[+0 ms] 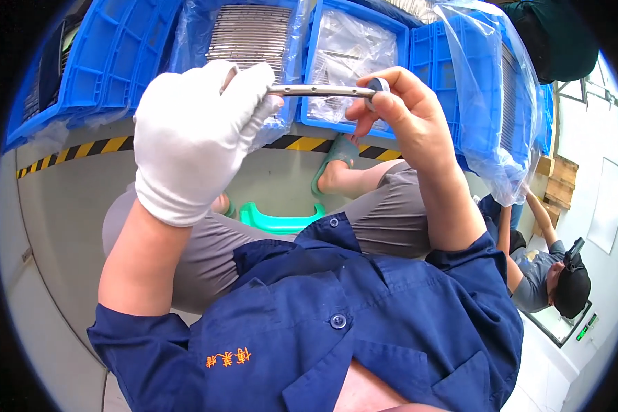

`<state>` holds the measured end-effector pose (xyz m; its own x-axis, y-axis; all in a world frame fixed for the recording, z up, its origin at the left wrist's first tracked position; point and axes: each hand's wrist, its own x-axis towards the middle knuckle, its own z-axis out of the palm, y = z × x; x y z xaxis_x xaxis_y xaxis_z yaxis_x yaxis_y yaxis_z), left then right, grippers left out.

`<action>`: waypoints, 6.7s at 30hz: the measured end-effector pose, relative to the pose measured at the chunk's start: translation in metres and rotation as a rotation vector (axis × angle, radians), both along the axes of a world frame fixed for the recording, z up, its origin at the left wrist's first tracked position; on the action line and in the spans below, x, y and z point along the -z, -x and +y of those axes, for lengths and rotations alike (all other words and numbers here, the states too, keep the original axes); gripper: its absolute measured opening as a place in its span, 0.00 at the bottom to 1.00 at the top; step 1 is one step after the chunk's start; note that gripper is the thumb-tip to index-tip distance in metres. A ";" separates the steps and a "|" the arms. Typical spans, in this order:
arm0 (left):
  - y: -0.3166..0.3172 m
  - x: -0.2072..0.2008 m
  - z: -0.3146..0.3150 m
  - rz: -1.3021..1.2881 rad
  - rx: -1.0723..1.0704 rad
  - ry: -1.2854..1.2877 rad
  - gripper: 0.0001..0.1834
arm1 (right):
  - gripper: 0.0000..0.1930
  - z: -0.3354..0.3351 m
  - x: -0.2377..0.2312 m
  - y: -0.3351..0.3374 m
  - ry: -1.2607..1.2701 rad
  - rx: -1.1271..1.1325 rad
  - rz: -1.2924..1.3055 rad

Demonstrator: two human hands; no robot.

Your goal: Inspecting long metal rods using a measurement gauge and sorting them into blue plastic bins.

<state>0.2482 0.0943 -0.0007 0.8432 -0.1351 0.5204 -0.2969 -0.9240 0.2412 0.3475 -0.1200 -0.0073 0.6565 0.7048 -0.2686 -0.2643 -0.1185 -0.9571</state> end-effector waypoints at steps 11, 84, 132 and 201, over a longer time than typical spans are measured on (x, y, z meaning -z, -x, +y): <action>0.011 0.018 -0.007 0.778 0.074 0.942 0.12 | 0.19 0.000 -0.009 -0.005 0.025 -0.147 -1.051; -0.013 -0.072 -0.012 0.095 0.155 -0.645 0.08 | 0.15 0.011 0.009 0.018 -0.253 -0.009 0.444; 0.000 -0.096 -0.001 0.352 0.058 -0.256 0.09 | 0.15 0.008 -0.020 0.015 -0.207 0.086 -0.341; 0.042 -0.052 -0.002 0.628 -0.152 0.357 0.09 | 0.20 0.006 -0.007 -0.003 -0.275 -0.259 -0.055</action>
<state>0.2066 0.0918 0.0515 0.9927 0.0940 -0.0759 0.1208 -0.7774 0.6173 0.3504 -0.1137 0.0001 0.4554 0.8901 -0.0160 -0.2069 0.0884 -0.9744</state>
